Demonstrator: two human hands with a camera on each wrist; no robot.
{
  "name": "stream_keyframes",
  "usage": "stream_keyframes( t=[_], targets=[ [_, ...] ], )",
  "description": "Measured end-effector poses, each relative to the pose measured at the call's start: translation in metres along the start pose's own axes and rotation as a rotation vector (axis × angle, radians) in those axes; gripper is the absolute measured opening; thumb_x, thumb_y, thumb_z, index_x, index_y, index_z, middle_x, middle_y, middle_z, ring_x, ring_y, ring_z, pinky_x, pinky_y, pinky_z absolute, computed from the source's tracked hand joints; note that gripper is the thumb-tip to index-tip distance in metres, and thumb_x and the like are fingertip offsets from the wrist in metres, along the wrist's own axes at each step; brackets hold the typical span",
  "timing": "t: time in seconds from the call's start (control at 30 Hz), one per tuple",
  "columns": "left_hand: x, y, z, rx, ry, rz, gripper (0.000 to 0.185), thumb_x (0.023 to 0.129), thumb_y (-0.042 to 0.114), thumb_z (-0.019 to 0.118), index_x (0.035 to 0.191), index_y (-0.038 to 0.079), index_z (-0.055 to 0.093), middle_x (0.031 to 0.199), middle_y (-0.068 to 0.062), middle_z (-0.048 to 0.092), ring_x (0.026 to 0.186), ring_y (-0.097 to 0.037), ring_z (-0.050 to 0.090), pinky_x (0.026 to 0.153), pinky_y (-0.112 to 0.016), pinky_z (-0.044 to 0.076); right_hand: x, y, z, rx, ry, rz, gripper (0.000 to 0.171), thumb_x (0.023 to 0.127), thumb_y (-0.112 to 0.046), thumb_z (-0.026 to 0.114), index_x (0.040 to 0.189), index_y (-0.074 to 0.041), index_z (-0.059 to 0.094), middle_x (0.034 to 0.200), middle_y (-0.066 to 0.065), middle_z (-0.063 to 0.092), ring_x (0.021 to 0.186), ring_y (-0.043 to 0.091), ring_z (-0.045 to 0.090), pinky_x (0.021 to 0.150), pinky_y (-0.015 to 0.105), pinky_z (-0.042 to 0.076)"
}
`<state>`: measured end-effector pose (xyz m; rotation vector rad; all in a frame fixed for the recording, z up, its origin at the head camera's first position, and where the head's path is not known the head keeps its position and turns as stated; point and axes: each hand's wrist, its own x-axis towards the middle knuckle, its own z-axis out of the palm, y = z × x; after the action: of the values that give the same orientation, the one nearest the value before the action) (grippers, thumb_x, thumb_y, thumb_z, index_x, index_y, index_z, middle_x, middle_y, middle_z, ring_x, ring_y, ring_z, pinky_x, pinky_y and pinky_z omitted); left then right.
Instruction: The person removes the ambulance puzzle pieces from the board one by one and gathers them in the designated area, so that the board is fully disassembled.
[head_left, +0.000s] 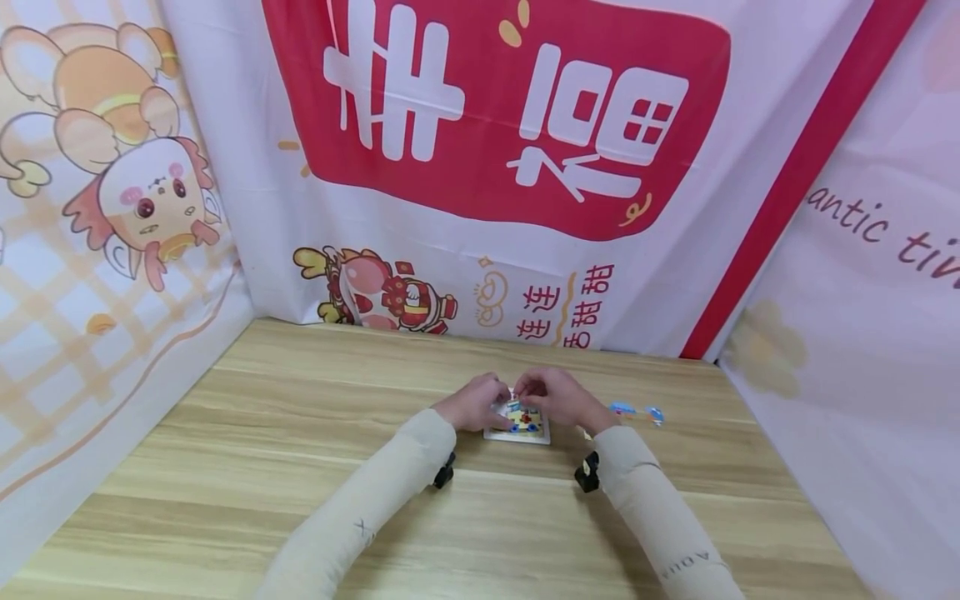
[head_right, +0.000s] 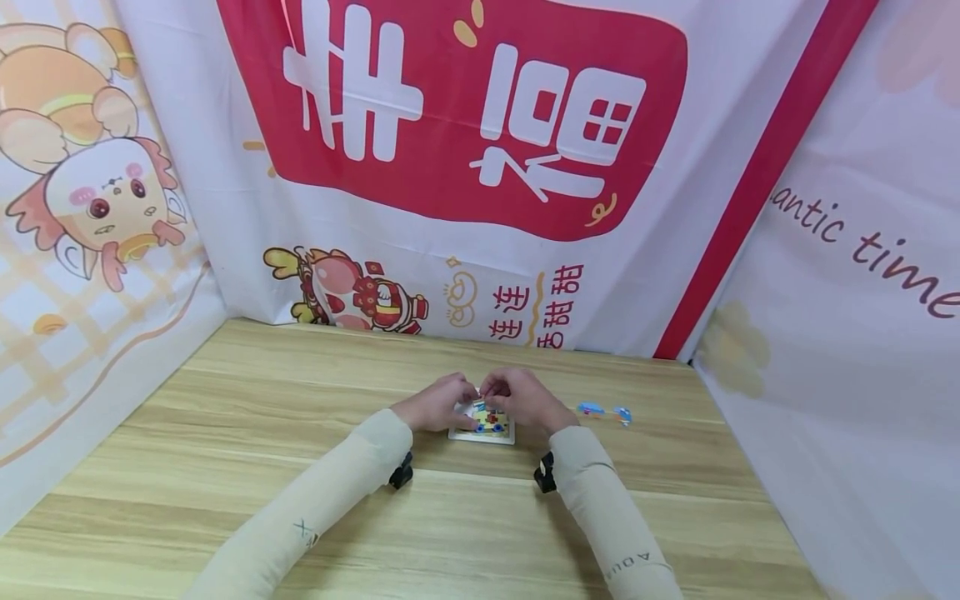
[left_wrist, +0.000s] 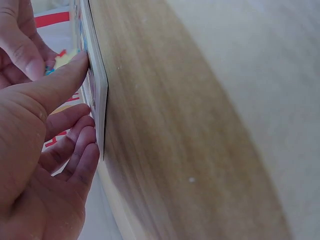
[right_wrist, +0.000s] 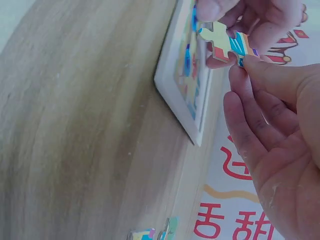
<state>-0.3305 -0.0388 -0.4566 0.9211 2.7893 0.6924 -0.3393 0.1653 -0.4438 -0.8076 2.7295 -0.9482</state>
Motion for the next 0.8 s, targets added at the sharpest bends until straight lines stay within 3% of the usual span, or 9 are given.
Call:
stream_keyframes(
  t=[0.27, 0.53, 0.8],
  targets=[
    [-0.001, 0.002, -0.001, -0.005, -0.011, -0.016, 0.051, 0.081, 0.031, 0.078, 0.121, 0.003, 0.063, 0.114, -0.01, 0.059, 0.101, -0.017, 0.055, 0.097, -0.032, 0.046, -0.023, 0.005, -0.021, 0.069, 0.035, 0.035, 0.008, 0.092, -0.014, 0.065, 0.099, -0.016, 0.067, 0.094, -0.002, 0.068, 0.088, 0.012, 0.063, 0.079, 0.026, 0.054],
    [-0.003, 0.004, -0.003, -0.009, -0.033, -0.051, 0.052, 0.083, 0.032, 0.076, 0.125, 0.005, 0.061, 0.118, -0.008, 0.058, 0.104, -0.017, 0.054, 0.099, -0.032, 0.046, -0.061, 0.03, -0.051, 0.034, 0.049, 0.102, 0.008, 0.093, -0.017, 0.064, 0.101, -0.018, 0.066, 0.095, -0.003, 0.067, 0.089, 0.014, 0.062, 0.081, 0.029, 0.053],
    [-0.002, 0.002, -0.002, 0.014, -0.044, -0.064, 0.052, 0.084, 0.036, 0.074, 0.125, 0.008, 0.062, 0.117, -0.006, 0.057, 0.102, -0.014, 0.052, 0.098, -0.031, 0.046, -0.105, 0.062, -0.08, -0.004, 0.089, 0.105, 0.01, 0.093, -0.014, 0.064, 0.102, -0.011, 0.067, 0.096, 0.003, 0.068, 0.089, 0.015, 0.062, 0.077, 0.022, 0.053]
  ],
)
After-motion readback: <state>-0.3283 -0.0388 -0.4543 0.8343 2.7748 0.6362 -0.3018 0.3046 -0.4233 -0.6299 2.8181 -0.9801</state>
